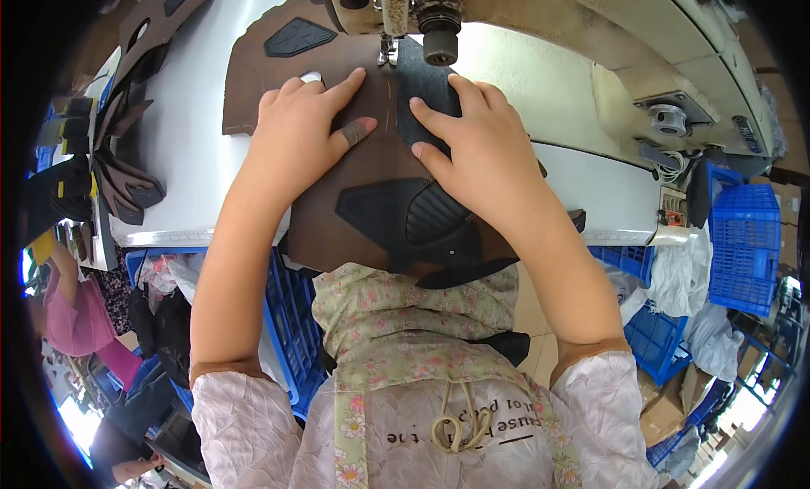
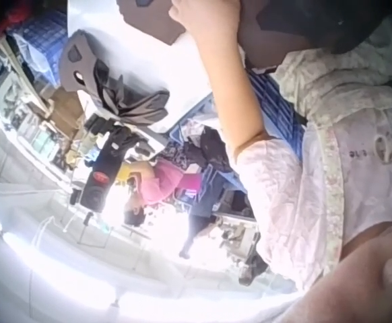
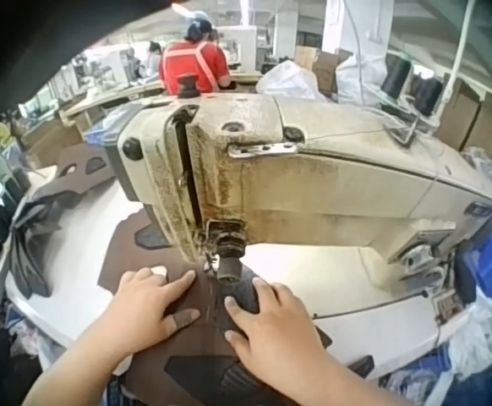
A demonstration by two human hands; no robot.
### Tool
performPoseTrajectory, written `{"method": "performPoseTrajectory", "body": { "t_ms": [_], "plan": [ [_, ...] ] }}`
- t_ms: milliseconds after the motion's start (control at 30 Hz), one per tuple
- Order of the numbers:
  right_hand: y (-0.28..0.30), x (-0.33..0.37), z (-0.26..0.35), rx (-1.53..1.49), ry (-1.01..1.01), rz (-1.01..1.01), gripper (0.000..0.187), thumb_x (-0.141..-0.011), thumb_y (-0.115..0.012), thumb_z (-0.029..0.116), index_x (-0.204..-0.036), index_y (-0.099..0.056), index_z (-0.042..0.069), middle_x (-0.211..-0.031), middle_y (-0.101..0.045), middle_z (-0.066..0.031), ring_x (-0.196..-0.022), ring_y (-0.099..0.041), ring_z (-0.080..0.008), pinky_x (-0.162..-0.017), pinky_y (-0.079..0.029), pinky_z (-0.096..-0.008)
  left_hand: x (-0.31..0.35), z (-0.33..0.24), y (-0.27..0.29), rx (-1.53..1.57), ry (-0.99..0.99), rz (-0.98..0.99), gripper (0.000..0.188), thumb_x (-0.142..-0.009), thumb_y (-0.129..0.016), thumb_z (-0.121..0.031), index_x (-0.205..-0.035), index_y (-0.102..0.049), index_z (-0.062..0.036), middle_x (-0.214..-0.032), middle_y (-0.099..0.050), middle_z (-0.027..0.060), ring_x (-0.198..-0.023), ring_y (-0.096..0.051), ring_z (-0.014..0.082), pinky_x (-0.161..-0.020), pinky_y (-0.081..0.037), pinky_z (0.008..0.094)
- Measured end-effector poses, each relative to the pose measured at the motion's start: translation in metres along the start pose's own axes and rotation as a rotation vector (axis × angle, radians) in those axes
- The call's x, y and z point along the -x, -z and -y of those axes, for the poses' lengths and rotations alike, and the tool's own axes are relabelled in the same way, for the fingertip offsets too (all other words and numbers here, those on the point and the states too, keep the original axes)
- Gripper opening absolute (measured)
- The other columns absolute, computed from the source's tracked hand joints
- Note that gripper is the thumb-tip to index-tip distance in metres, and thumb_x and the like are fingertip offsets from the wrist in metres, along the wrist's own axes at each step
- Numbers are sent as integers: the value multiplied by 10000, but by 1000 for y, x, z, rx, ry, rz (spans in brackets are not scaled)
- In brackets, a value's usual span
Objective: Operating an industrial sewing machine to stitch together brown and black shoe upper components.
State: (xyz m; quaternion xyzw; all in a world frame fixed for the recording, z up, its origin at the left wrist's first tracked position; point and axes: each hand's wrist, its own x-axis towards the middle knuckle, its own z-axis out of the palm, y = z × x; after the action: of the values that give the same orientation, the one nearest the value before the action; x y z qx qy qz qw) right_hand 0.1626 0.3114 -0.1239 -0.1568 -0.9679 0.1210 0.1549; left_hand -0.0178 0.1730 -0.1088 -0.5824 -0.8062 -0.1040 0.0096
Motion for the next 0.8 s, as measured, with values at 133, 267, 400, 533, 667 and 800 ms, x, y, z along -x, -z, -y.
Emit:
{"method": "performPoseTrajectory", "body": {
  "t_ms": [133, 267, 400, 533, 667, 800],
  "plan": [
    [0, 0, 5, -1, -30, -2, 430, -808, -737, 301, -1210, -701, 153, -1287, -571, -211, -1175, -513, -381, -983, -452, -460, -1, 6, 3, 12, -10, 21, 552, -853, -708, -358, -1344, -610, -127, -863, -614, 116, -912, -570, 289, -858, -410, 413],
    [-2, 0, 8, 13, -34, -10, 431, -807, -738, 303, -1210, -702, 155, -1292, -568, -210, -1175, -512, -381, -987, -449, -460, -2, 11, 2, -12, -41, 2, 537, -852, -708, -361, -1337, -618, -146, -848, -620, 102, -916, -571, 281, -871, -400, 407],
    [-2, -1, 11, 20, -51, -21, 437, -801, -744, 316, -1209, -704, 164, -1273, -580, -209, -1162, -518, -380, -983, -449, -458, -4, 16, 0, -23, -74, -9, 527, -857, -705, -366, -1336, -620, -164, -851, -629, 97, -929, -570, 283, -885, -392, 414],
    [-5, -3, 14, 40, -61, -45, 438, -796, -747, 328, -1202, -708, 168, -1256, -593, -205, -1138, -527, -377, -968, -453, -456, -7, 21, -1, -26, -85, -14, 522, -863, -700, -369, -1340, -617, -175, -859, -634, 96, -937, -570, 286, -891, -388, 415],
    [-8, -6, 15, 47, -71, -61, 433, -796, -745, 334, -1195, -712, 168, -1251, -594, -202, -1129, -529, -374, -959, -456, -455, -11, 27, -2, -48, -98, -23, 505, -870, -693, -367, -1340, -618, -196, -869, -637, 92, -937, -572, 280, -885, -391, 411],
    [-11, -12, 16, 45, -91, -67, 431, -796, -744, 341, -1192, -712, 174, -1233, -602, -190, -1102, -534, -366, -946, -461, -451, -17, 35, -3, -54, -114, -28, 491, -873, -692, -360, -1336, -622, -213, -867, -634, 77, -918, -570, 268, -865, -396, 407]
  ]
}}
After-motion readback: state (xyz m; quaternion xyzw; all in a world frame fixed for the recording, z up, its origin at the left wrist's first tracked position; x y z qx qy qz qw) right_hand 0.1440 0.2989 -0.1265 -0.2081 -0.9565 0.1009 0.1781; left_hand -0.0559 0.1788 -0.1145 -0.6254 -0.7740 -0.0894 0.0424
